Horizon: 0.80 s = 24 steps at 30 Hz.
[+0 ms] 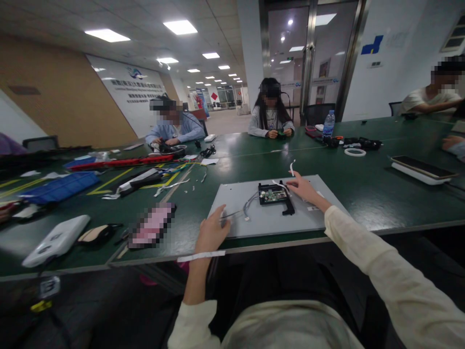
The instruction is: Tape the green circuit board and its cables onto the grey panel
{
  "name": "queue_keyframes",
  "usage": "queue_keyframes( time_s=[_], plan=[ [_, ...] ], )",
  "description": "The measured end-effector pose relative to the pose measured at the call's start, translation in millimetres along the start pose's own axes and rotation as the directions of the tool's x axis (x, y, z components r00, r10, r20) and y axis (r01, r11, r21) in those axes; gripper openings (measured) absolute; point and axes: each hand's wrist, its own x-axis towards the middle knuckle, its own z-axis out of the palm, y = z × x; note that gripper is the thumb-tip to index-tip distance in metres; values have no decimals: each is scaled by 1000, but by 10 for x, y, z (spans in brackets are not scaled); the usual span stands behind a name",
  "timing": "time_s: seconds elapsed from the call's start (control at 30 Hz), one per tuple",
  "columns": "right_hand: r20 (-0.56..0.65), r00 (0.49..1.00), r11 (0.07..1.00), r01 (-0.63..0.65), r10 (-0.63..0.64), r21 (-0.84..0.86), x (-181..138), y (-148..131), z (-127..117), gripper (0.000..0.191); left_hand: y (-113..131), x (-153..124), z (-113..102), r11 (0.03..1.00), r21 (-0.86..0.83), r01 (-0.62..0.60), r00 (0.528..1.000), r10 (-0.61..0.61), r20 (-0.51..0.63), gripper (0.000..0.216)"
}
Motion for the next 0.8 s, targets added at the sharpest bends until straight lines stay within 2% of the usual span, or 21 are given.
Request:
queue_keyframes(
  time_s=[0.17, 0.27, 0.4, 0.63, 0.8],
  plan=[
    [143, 978, 988, 154, -153, 1, -36, -203, -18, 83, 124, 120, -151, 995, -23, -94, 993, 96, 69, 49],
    [232, 954, 982, 183, -188, 43, -39, -316, 2, 96, 170, 156, -76, 997, 46, -63, 996, 60, 68, 45],
    [323, 931, 984, 174, -173, 26, -43, -335, 12, 107, 195, 110, 80, 994, 105, -19, 998, 14, 56, 37],
    [311, 932, 983, 182, -185, 39, -42, -223, -14, 112, 246, 2, 172, 989, 144, 37, 998, -30, -48, 31],
    [294, 934, 979, 204, -201, 23, -51, -217, 7, 108, 235, -4, 161, 989, 144, 42, 997, -33, -66, 34]
  ],
)
